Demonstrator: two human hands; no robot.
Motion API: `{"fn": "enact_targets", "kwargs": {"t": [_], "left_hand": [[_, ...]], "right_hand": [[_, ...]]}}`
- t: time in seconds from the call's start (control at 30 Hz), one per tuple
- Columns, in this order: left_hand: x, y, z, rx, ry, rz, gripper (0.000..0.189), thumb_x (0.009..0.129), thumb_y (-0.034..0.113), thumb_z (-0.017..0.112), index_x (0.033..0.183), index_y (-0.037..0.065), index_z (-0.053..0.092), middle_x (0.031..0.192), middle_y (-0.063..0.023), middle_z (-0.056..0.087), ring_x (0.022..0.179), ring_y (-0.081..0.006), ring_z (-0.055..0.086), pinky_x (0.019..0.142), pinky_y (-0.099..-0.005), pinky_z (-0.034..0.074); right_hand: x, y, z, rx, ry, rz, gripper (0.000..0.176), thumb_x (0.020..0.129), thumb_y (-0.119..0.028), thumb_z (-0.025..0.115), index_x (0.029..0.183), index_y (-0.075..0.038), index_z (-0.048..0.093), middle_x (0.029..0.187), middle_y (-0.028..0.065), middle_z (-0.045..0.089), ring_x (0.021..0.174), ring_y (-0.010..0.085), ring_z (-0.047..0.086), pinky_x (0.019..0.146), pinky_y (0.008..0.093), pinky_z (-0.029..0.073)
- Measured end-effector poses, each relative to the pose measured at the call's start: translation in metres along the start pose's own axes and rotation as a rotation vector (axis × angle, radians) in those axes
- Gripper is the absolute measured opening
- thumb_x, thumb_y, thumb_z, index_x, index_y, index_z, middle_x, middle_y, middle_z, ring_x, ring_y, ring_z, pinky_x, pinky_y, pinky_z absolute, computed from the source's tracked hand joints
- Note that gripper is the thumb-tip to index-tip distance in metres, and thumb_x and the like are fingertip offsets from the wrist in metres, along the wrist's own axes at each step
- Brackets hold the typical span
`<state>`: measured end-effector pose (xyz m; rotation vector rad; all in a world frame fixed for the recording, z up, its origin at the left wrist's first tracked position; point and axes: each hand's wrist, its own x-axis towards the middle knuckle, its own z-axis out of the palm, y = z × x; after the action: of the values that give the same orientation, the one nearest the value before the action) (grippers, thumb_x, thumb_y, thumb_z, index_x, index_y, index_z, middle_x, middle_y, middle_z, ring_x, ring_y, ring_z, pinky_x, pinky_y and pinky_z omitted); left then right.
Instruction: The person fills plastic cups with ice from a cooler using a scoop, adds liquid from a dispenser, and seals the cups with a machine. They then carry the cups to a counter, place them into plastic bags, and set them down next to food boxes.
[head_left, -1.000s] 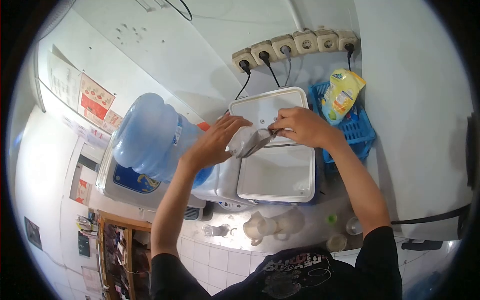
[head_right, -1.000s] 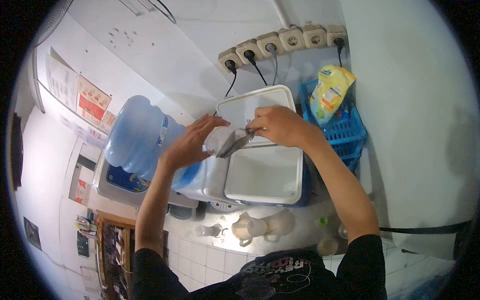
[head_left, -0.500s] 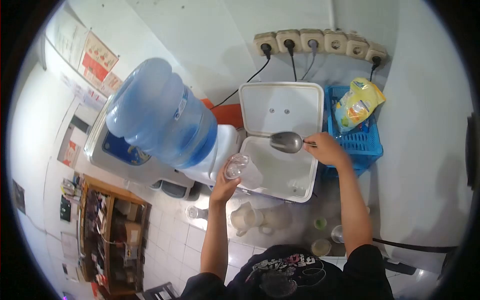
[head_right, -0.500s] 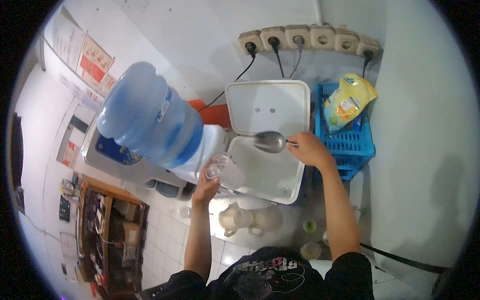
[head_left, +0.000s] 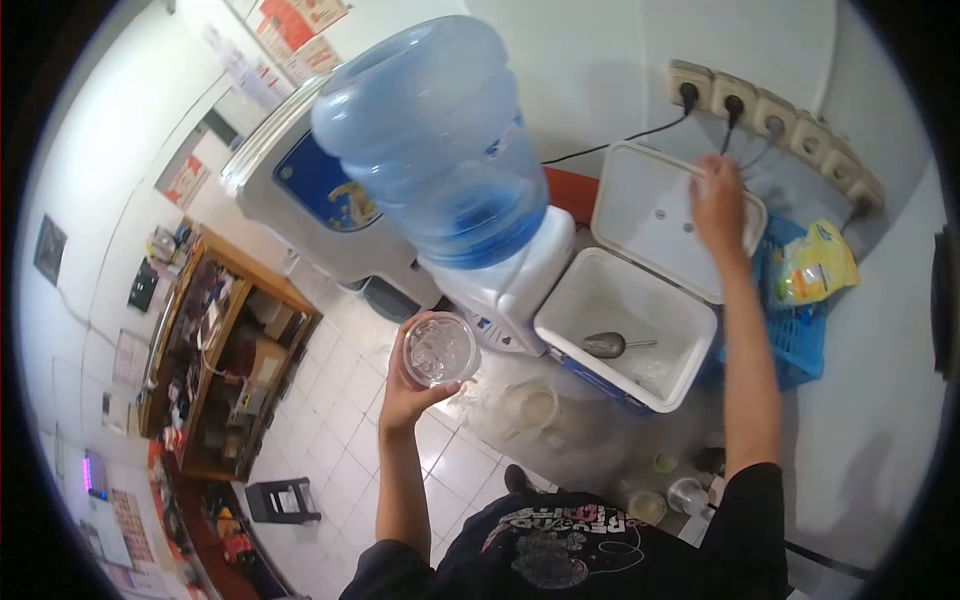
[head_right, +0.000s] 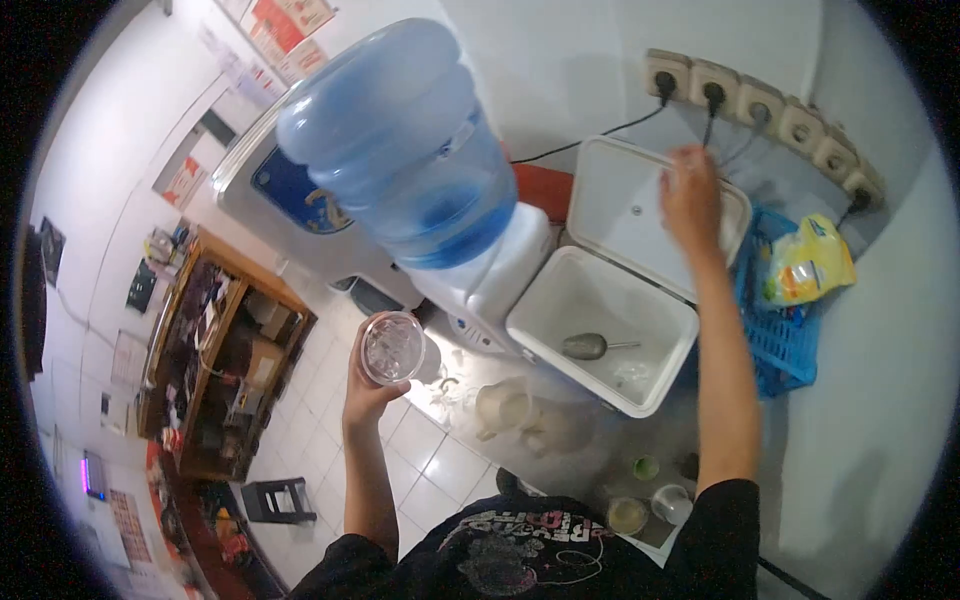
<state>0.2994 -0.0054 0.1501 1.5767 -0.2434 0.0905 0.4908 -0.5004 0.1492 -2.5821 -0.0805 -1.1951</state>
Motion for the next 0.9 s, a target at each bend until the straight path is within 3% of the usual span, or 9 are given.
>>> {"fn": "enact_targets", "kwargs": {"t": [0.07,0.1,0.27,0.5,0.7,0.77,0.8,0.83,0.9], "left_hand": [[-0.016,0.002,-0.017,-0.020,0.051,0.027,0.107,0.058,0.022,0.102,0.149,0.004,0.048,0.144,-0.0135,0.061,0.137,-0.0264,0.057,0.118,-0.0422,0.045],[-0.024,0.001,-0.028,0.021,0.087,0.054,0.104,0.060,0.019,0.101,0.148,0.004,0.048,0.144,-0.0132,0.061,0.137,-0.0263,0.057,0.118,-0.0421,0.045],[-0.065,-0.009,-0.093,0.139,0.244,0.092,0.097,0.065,0.011,0.099,0.147,0.005,0.047,0.145,-0.0131,0.060,0.138,-0.0267,0.056,0.118,-0.0425,0.047],[-0.125,-0.039,-0.228,0.115,0.492,-0.057,0.095,0.066,0.006,0.096,0.146,0.005,0.047,0.144,-0.0135,0.059,0.138,-0.0274,0.056,0.118,-0.0428,0.047],[-0.154,-0.086,-0.354,0.176,0.425,-0.114,0.095,0.067,0.005,0.096,0.145,0.007,0.041,0.145,-0.0140,0.057,0.137,-0.0275,0.055,0.117,-0.0428,0.046],[-0.153,-0.090,-0.386,0.171,0.383,-0.106,0.096,0.068,0.006,0.097,0.145,0.007,0.039,0.145,-0.0146,0.057,0.137,-0.0278,0.055,0.118,-0.0426,0.046],[-0.156,-0.093,-0.399,0.191,0.344,-0.111,0.098,0.068,0.008,0.098,0.145,0.007,0.038,0.146,-0.0151,0.056,0.137,-0.0280,0.055,0.118,-0.0424,0.046],[-0.159,-0.098,-0.412,0.182,0.343,-0.120,0.098,0.068,0.008,0.098,0.145,0.007,0.038,0.146,-0.0151,0.056,0.137,-0.0280,0.055,0.118,-0.0424,0.046],[-0.160,-0.102,-0.438,0.190,0.345,-0.097,0.100,0.066,0.009,0.099,0.145,0.006,0.039,0.146,-0.0159,0.055,0.138,-0.0283,0.054,0.118,-0.0432,0.045]], "right_hand": [[0.028,0.047,0.028,-0.110,0.043,-0.029,0.032,0.103,-0.024,0.064,0.127,-0.004,0.065,0.131,0.0212,0.064,0.123,0.0411,0.061,0.107,0.0497,0.048],[0.025,0.056,0.036,-0.229,-0.103,0.040,0.035,0.105,-0.029,0.062,0.129,-0.004,0.066,0.130,0.0206,0.066,0.124,0.0409,0.061,0.107,0.0497,0.048],[0.006,0.051,0.031,-0.364,-0.297,0.007,0.042,0.108,-0.038,0.057,0.133,-0.006,0.069,0.121,0.0191,0.072,0.122,0.0379,0.062,0.104,0.0510,0.047],[-0.153,-0.159,-0.067,-0.295,-0.201,0.000,0.042,0.100,-0.026,0.072,0.139,-0.009,0.068,0.129,0.0116,0.066,0.124,0.0329,0.060,0.108,0.0486,0.043],[-0.298,-0.269,-0.018,-0.225,-0.260,0.324,0.030,0.095,-0.017,0.076,0.121,-0.003,0.072,0.121,0.0162,0.068,0.121,0.0350,0.062,0.104,0.0481,0.046],[-0.298,-0.375,0.016,0.115,-0.220,0.313,0.021,0.094,-0.012,0.075,0.112,-0.001,0.073,0.115,0.0180,0.069,0.114,0.0351,0.064,0.100,0.0478,0.048],[-0.297,-0.430,0.035,0.347,-0.381,0.431,0.019,0.094,-0.012,0.076,0.109,-0.002,0.074,0.111,0.0166,0.070,0.110,0.0346,0.065,0.099,0.0465,0.049],[-0.326,-0.454,0.083,0.558,-0.543,0.559,0.029,0.091,-0.017,0.080,0.113,0.000,0.073,0.118,0.0172,0.068,0.113,0.0339,0.064,0.099,0.0461,0.049],[-0.347,-0.526,0.151,0.445,-0.708,0.376,0.075,0.083,-0.023,0.089,0.145,0.000,0.054,0.138,0.0225,0.057,0.127,0.0376,0.058,0.108,0.0469,0.046]]}}
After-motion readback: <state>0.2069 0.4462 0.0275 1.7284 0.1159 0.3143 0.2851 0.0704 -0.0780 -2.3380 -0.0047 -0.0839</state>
